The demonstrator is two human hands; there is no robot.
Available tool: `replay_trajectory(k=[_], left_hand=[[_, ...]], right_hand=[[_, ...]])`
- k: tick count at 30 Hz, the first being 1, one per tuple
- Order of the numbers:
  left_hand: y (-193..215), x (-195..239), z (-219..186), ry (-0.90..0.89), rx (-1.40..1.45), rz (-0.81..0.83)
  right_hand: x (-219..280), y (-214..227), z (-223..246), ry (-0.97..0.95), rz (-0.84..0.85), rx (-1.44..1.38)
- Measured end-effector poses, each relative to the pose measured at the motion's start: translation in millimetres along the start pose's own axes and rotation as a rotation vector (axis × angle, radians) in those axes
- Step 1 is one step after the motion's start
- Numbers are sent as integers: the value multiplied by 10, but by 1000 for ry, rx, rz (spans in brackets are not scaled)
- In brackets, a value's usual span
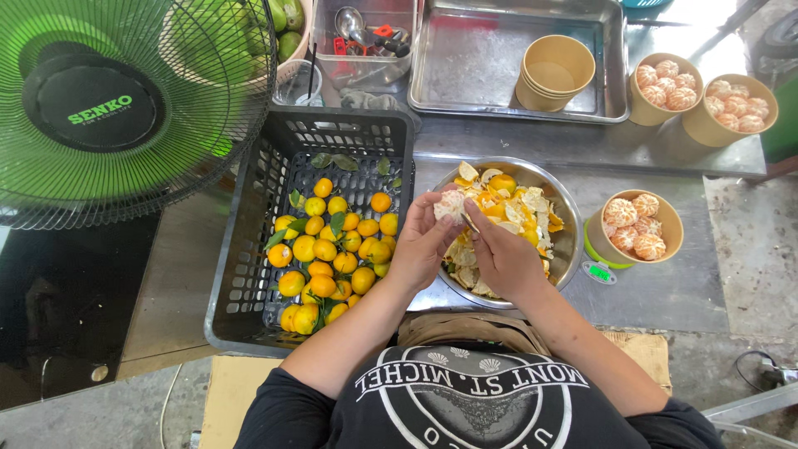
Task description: The person peels kumquats by hand and places the peeled fruit into paper cups, while placing the peels into a metal bowl.
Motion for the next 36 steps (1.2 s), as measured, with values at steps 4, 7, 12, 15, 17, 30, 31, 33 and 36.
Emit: replay_trajectory(k=[4,7,12,15,17,30,31,33,36], left_hand=[[23,-17,31,-3,-48,-9],[31,-27,53,-6,-78,-8],[34,-5,46,58,-43,-33],[36,-17,36,95,-38,-55],[31,-18,30,77,-44,-44],[52,-22,63,12,-56,-32],[52,-16,58,12,-56,-35],[60,-32,67,60,-26,-41],[85,-35,44,59,0,-43]], right_hand=[[-14,-38,-22,109,-75,4],[-23,-89,-75,123,-115,29],[-68,-7,-124,58,-192,-121],[-73,141,-48,234,-305,-278],[-12,12,-159,-61,-15,-185],[-17,-142,-183,168,-190,-225],[-4,-155,-184,180,-218,-295],[3,-170,-216,192,-245,-366],[-12,-250,-571,-261,-116,-410]])
Point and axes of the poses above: each hand's wrist, its own x-axis away from the middle knuckle, its own y-axis out of the back of the hand, z = x × y, the point moved 5 cm from there along -x, towards the middle knuckle, and after that the axes turned 7 degrees about y, right-handed, at the moved point
